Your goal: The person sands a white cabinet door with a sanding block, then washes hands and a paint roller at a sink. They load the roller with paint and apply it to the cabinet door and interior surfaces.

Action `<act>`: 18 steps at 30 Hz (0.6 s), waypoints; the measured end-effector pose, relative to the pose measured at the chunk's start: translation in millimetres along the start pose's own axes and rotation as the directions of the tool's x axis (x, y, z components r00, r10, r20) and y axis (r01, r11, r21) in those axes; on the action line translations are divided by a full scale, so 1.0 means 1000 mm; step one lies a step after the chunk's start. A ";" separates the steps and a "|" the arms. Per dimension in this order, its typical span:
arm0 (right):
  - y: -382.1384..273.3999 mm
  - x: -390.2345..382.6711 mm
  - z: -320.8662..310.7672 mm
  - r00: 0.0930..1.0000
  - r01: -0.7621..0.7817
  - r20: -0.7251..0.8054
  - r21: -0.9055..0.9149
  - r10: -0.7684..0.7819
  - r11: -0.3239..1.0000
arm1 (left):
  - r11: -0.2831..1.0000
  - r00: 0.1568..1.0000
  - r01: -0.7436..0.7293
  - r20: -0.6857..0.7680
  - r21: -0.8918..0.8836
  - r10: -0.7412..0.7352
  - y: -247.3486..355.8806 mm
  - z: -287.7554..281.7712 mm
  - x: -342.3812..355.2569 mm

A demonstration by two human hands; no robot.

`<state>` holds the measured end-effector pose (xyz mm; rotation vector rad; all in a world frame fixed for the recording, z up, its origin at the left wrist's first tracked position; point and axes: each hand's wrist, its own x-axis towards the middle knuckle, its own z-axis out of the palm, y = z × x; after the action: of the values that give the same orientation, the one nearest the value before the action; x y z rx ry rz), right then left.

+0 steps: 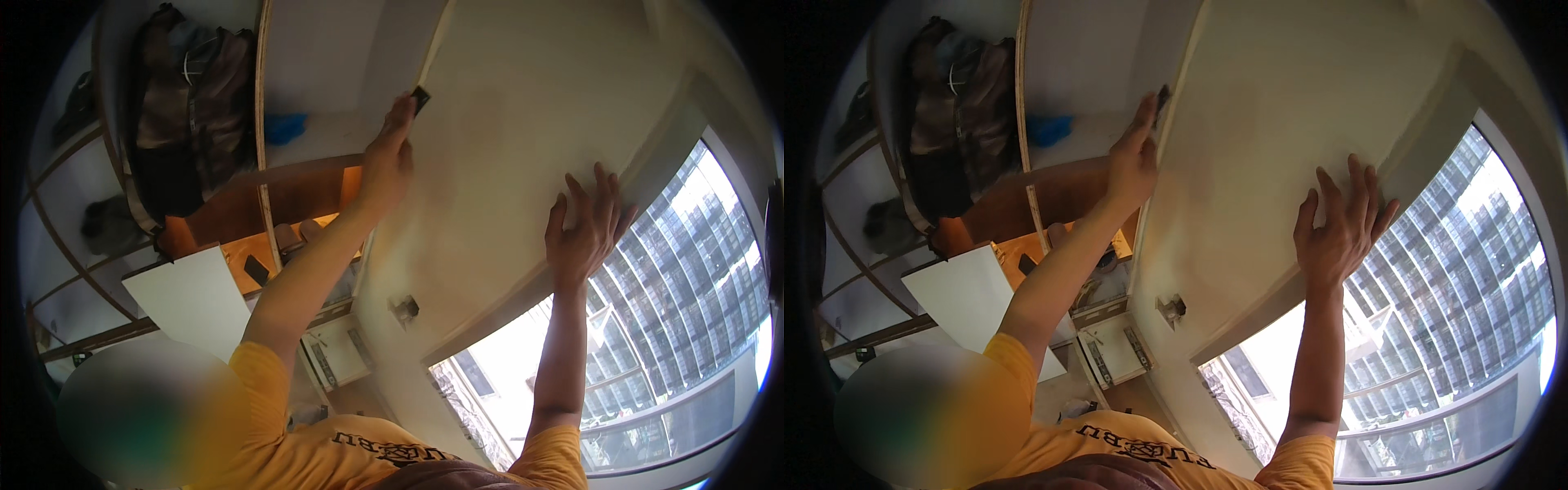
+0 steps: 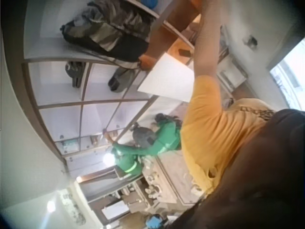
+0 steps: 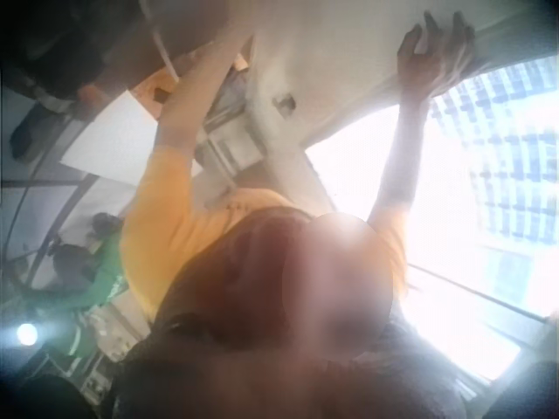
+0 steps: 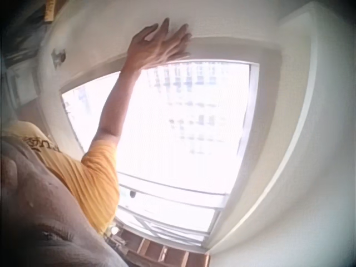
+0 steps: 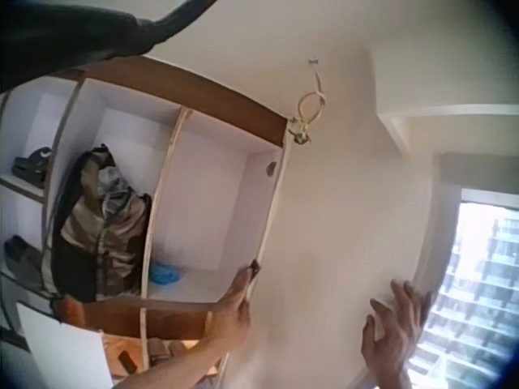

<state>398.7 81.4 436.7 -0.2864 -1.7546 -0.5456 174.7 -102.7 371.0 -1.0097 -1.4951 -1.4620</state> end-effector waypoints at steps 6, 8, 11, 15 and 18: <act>0.013 0.028 -0.001 0.995 0.081 -0.070 0.085 -0.075 0.993 | 0.982 0.982 -0.182 -0.040 0.058 0.184 -0.068 0.071 0.058; 0.015 0.043 -0.006 0.991 0.093 -0.093 -0.035 -0.096 0.995 | 0.983 0.982 -0.180 -0.057 0.044 0.182 -0.091 0.089 0.072; 0.004 0.047 0.007 0.997 0.043 -0.047 -0.284 -0.059 0.958 | 0.979 0.975 -0.192 -0.102 0.066 0.198 -0.124 0.108 0.094; -0.007 0.049 0.025 0.998 0.027 -0.033 -0.436 -0.045 0.900 | 0.977 0.973 -0.208 -0.108 -0.047 0.202 -0.139 0.130 0.110; -0.010 0.049 0.032 0.997 0.042 -0.035 -0.464 -0.066 0.885 | 0.980 0.978 -0.184 -0.109 -0.076 0.175 -0.148 0.139 0.116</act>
<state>354.1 84.0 476.1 -0.5546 -1.5690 -1.0082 -6.3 35.3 423.1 -1.0761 -1.2440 -1.4356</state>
